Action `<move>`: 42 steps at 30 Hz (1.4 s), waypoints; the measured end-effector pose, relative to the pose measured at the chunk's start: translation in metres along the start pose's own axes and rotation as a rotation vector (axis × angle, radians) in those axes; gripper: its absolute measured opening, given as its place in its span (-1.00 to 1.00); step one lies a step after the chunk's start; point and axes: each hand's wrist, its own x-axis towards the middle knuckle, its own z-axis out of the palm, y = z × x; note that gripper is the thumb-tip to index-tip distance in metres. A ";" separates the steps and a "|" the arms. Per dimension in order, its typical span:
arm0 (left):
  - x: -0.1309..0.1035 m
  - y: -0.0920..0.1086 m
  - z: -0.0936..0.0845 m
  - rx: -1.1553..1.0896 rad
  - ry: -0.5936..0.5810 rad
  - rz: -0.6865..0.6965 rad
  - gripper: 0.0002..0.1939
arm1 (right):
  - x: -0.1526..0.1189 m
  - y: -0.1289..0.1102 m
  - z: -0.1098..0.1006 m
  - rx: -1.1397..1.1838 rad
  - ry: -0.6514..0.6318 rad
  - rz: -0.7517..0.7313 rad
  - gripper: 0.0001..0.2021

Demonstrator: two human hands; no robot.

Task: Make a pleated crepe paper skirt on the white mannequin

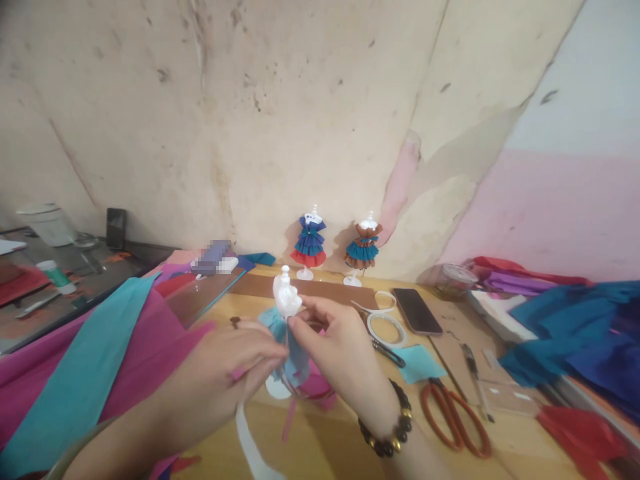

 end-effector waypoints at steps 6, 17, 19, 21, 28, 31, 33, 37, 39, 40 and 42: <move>0.002 -0.019 -0.021 -0.118 -0.052 0.048 -0.63 | 0.004 0.003 -0.002 -0.040 0.013 -0.014 -0.75; 0.019 -0.019 0.011 -0.370 0.200 -0.379 -0.64 | -0.002 -0.005 0.009 0.002 0.004 -0.002 -0.67; 0.019 -0.017 0.010 -0.343 0.220 -0.382 -0.65 | -0.003 -0.007 0.009 -0.032 0.007 -0.043 -0.66; 0.019 -0.018 0.009 -0.321 0.226 -0.373 -0.65 | -0.003 -0.008 0.008 -0.071 -0.005 -0.085 -0.65; 0.015 -0.032 0.013 -0.245 0.253 -0.377 -0.72 | -0.006 -0.010 0.005 -0.126 -0.110 -0.101 -0.59; 0.015 -0.038 0.011 -0.316 0.307 -0.335 -0.70 | -0.008 -0.008 0.007 -0.109 -0.098 -0.073 -0.53; 0.014 -0.041 0.008 -0.372 0.370 -0.320 -0.63 | -0.011 -0.009 0.008 -0.050 -0.065 -0.032 -0.50; 0.014 -0.043 0.002 -0.504 0.447 -0.334 -0.56 | -0.016 -0.019 0.011 0.067 -0.093 -0.026 -0.77; 0.014 -0.044 0.000 -0.520 0.476 -0.357 -0.56 | -0.019 -0.025 0.013 0.067 -0.113 -0.044 -0.82; 0.014 -0.044 0.000 -0.526 0.485 -0.365 -0.57 | -0.020 -0.027 0.014 0.064 -0.116 -0.046 -0.82; 0.014 -0.045 0.000 -0.538 0.489 -0.377 -0.56 | -0.021 -0.028 0.015 0.065 -0.113 -0.046 -0.84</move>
